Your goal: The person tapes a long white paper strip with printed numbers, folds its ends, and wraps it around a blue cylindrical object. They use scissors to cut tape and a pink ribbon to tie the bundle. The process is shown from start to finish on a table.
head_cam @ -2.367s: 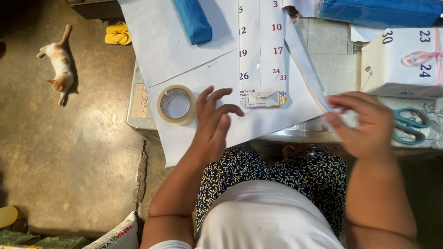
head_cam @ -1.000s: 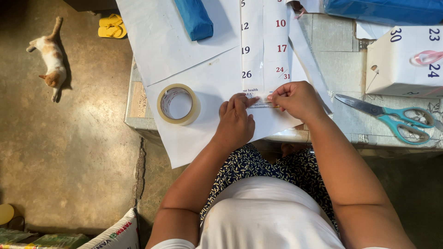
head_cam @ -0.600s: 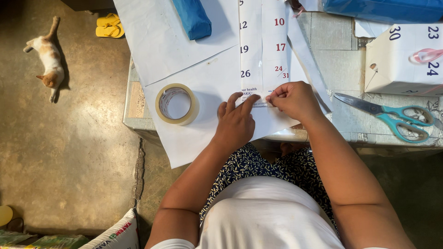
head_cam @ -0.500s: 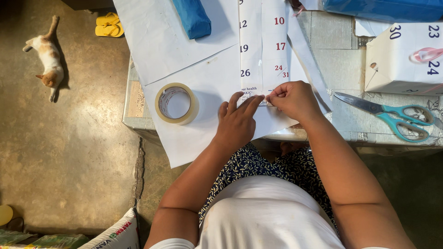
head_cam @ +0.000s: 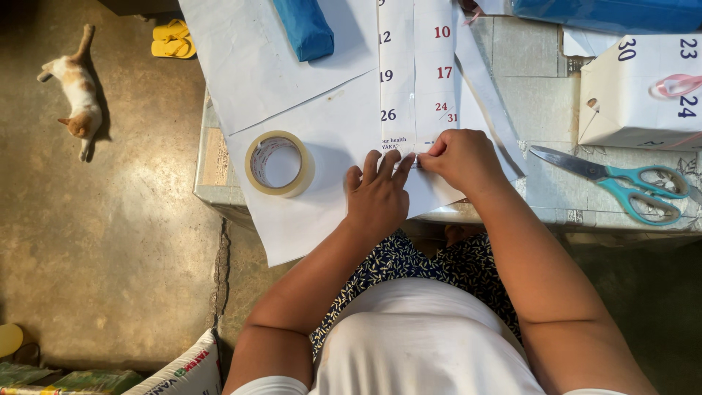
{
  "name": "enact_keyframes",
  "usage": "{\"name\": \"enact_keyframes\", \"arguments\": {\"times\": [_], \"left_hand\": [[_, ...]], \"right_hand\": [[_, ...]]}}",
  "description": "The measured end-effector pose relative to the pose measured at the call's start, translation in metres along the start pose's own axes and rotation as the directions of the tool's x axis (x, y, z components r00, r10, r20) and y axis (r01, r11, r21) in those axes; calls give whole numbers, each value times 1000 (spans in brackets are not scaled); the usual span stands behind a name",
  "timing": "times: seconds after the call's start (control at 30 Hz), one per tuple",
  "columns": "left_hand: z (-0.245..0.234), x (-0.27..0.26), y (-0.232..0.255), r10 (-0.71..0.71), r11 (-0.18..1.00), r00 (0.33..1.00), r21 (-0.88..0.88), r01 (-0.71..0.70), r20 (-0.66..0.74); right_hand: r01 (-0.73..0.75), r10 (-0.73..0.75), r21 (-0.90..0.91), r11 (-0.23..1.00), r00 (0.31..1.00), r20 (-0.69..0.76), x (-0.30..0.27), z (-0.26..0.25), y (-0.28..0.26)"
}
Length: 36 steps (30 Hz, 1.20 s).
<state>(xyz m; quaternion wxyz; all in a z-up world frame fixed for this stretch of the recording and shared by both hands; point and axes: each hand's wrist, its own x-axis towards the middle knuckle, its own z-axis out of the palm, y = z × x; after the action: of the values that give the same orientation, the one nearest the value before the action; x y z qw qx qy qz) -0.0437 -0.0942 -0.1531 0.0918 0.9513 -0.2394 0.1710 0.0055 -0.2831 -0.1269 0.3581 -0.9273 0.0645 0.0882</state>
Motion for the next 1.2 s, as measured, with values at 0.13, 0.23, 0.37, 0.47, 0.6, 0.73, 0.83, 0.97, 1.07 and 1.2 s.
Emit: {"name": "enact_keyframes", "arguments": {"times": [0.13, 0.23, 0.37, 0.47, 0.6, 0.73, 0.83, 0.97, 1.07, 1.2], "left_hand": [[-3, -1, 8, -60, 998, 998, -14, 60, 38], [-3, -2, 11, -85, 996, 994, 6, 85, 68], [-4, -2, 12, -65, 997, 998, 40, 64, 13], [-2, -4, 13, -72, 996, 997, 46, 72, 6], [3, -5, 11, -83, 995, 996, 57, 84, -26], [8, -7, 13, -113, 991, 993, 70, 116, -44], [4, -3, 11, -26, 995, 987, 96, 41, -160], [-1, 2, 11, -22, 999, 999, -42, 21, -32], [-13, -1, 12, -19, 976, 1000, -218, 17, -7], [-30, -17, 15, -58, 909, 997, -409, 76, 56]], "right_hand": [[-60, 60, -46, 997, 998, -12, 3, -9, 0], [-70, 69, -64, 996, 998, -6, 1, -13, 5], [-79, 79, -35, 996, 997, 9, 3, -11, 9], [-63, 63, -11, 998, 997, 33, 7, -14, 16], [-40, 38, 33, 999, 999, 34, 8, -13, 26], [-26, 26, 17, 1000, 999, 24, 8, -15, 24], [-53, 53, -43, 998, 999, -13, 7, -13, 11], [-4, 3, -55, 998, 1000, -27, 0, -7, 10], [-27, 24, 165, 986, 1000, 19, 2, -13, 18], [128, -88, 148, 981, 964, -252, 2, -14, 21]]}}
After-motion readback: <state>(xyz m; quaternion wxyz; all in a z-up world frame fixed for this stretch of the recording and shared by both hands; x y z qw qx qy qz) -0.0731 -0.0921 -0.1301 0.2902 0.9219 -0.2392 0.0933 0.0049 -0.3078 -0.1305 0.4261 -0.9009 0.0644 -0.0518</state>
